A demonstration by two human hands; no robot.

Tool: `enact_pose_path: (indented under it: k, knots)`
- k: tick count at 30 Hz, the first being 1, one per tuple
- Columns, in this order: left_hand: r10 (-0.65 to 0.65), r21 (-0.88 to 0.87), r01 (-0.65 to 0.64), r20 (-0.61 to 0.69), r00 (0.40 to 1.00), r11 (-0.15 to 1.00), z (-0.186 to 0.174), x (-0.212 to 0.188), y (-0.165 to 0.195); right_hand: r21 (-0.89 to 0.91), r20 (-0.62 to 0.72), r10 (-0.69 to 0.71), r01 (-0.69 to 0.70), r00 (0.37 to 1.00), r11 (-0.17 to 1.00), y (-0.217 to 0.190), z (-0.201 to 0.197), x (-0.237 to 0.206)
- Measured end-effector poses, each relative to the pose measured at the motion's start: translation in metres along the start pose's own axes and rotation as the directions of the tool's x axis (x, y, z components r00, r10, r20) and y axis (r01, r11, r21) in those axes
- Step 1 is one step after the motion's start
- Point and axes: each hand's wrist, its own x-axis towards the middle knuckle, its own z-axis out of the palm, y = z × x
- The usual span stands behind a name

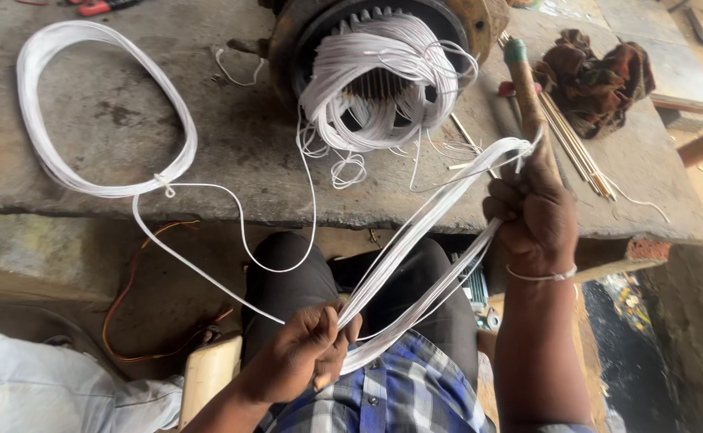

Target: The person winds white insulated wire into the slots of a motor stator using a wooden stick to guide and pack the strands. They repeatedly pull wire from a coil, insert it into the stator, and use the stick to push the wire down into the slots.

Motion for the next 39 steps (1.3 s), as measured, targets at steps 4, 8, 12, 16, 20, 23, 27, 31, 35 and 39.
enact_pose_path:
  k: [4,8,12,16,20,23,27,31,35,39]
  knots:
    - [0.229,0.081,-0.237,0.105,0.968,0.968,-0.005,-0.003,-0.007,0.088,0.054,0.025,-0.029,0.998,0.996,-0.002,-0.011,0.011]
    - [0.245,-0.082,-0.251,-0.076,0.966,0.964,-0.005,-0.003,-0.030,0.017,0.000,0.065,-0.065,0.998,0.998,0.004,-0.012,0.009]
    - [0.144,-0.278,-0.144,-0.021,0.989,0.950,-0.009,-0.009,-0.031,0.022,-0.067,-0.050,0.051,0.997,0.998,0.008,-0.007,-0.007]
    - [0.412,0.613,-0.203,-0.221,0.884,0.763,0.000,-0.011,-0.007,-0.001,-0.050,-0.182,0.182,0.982,0.983,0.001,0.003,-0.025]
    - [0.650,0.898,-0.391,0.175,0.740,0.204,0.048,0.024,-0.008,-0.080,-0.133,-0.279,0.270,0.951,0.959,0.004,0.017,-0.043]
    - [0.683,0.936,-0.291,0.344,0.644,-0.197,0.067,0.059,-0.016,0.049,-0.110,-0.259,0.266,0.960,0.963,0.016,0.028,-0.059]
    - [0.404,0.999,0.032,-0.036,0.914,0.015,0.048,0.086,-0.022,0.044,-0.058,-0.432,0.434,0.900,0.900,0.021,0.034,-0.079]
    - [0.601,0.992,-0.092,0.025,0.799,0.082,0.042,0.089,-0.043,0.011,-0.029,-0.458,0.459,0.888,0.889,0.021,0.032,-0.083]
    - [0.488,0.999,0.030,-0.048,0.871,0.045,0.033,0.084,-0.053,0.024,-0.033,-0.422,0.423,0.906,0.906,0.025,0.027,-0.078]
    - [0.539,0.993,-0.109,0.112,0.835,-0.038,0.042,0.065,-0.040,0.010,-0.005,-0.426,0.426,0.905,0.905,0.021,0.020,-0.077]
